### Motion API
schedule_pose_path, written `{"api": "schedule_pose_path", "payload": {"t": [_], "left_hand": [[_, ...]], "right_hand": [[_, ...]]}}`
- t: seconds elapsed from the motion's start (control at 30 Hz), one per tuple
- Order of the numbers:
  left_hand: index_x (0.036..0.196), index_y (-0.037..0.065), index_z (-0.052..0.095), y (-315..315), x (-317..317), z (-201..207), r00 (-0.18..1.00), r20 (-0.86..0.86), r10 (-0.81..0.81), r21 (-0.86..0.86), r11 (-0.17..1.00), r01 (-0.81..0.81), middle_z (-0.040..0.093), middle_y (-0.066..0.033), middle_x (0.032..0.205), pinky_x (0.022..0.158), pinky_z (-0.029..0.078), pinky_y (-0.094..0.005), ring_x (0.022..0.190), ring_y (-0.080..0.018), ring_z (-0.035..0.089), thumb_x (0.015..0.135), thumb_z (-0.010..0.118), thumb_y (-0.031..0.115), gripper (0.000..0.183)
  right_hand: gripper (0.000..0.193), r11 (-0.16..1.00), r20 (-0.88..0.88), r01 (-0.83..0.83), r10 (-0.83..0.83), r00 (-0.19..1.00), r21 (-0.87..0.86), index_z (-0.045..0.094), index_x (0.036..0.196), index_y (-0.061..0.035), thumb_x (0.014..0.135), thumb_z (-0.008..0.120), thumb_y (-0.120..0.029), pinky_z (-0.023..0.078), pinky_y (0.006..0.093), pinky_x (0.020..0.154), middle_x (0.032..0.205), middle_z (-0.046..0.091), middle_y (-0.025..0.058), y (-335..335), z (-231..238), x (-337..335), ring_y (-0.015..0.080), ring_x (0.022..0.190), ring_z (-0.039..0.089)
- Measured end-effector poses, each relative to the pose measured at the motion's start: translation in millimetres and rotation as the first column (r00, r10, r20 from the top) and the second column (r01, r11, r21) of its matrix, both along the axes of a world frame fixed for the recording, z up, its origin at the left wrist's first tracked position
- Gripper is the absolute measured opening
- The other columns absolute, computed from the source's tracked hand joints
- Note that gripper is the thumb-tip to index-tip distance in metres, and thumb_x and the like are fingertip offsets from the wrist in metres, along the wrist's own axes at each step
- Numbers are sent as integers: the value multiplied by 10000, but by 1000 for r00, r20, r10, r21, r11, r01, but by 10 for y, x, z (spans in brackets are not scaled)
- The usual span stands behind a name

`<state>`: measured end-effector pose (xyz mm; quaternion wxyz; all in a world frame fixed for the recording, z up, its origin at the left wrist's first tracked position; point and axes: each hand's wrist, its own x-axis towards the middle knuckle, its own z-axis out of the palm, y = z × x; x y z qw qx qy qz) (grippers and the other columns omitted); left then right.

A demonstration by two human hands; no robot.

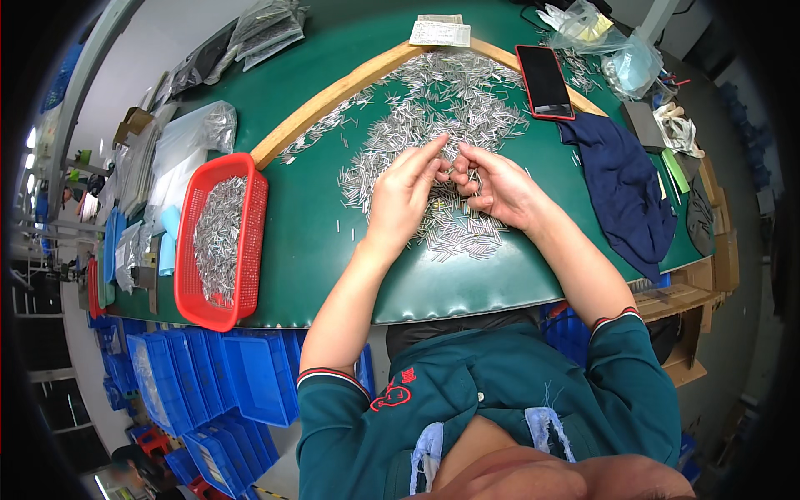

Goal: The person assembles small metal hardware by fitting metal pins into fasteners one at a time by hand.

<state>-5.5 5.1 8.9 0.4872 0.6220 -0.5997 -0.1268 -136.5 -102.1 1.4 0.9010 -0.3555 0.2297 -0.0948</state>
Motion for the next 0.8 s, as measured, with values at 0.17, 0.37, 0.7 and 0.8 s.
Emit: {"api": "schedule_pose_path", "payload": {"t": [0.17,0.37,0.7,0.8], "left_hand": [[1224,51,469,-14,39,-43,817,-575,-47,71,992,107,588,-50,928,651,451,-198,744,-73,549,887,465,70,337],[1226,53,464,-22,19,-41,801,-598,-33,158,975,158,593,-41,924,611,428,-171,708,-39,517,874,490,67,353],[1111,65,537,148,245,76,787,617,-15,257,949,-183,514,-75,1124,975,222,-547,1144,-275,394,681,677,344,531],[1016,82,595,113,235,-8,774,632,26,219,953,-211,510,-53,1086,965,202,-601,1152,-267,373,640,706,313,455]], "right_hand": [[238,995,-20,96,-97,995,-21,520,877,-70,878,500,-308,244,125,364,678,425,-43,50,84,16,5,535,377],[232,869,-28,138,-172,985,-476,565,970,-28,848,566,-225,320,133,443,772,556,-7,95,48,23,-7,596,428],[160,656,-15,138,-221,975,-742,607,897,0,826,574,-140,402,190,752,854,597,9,-48,-87,24,52,821,517],[196,445,-17,91,-232,972,-891,617,890,-4,847,553,-184,396,163,625,730,557,-38,-26,-20,22,18,666,480]]}}
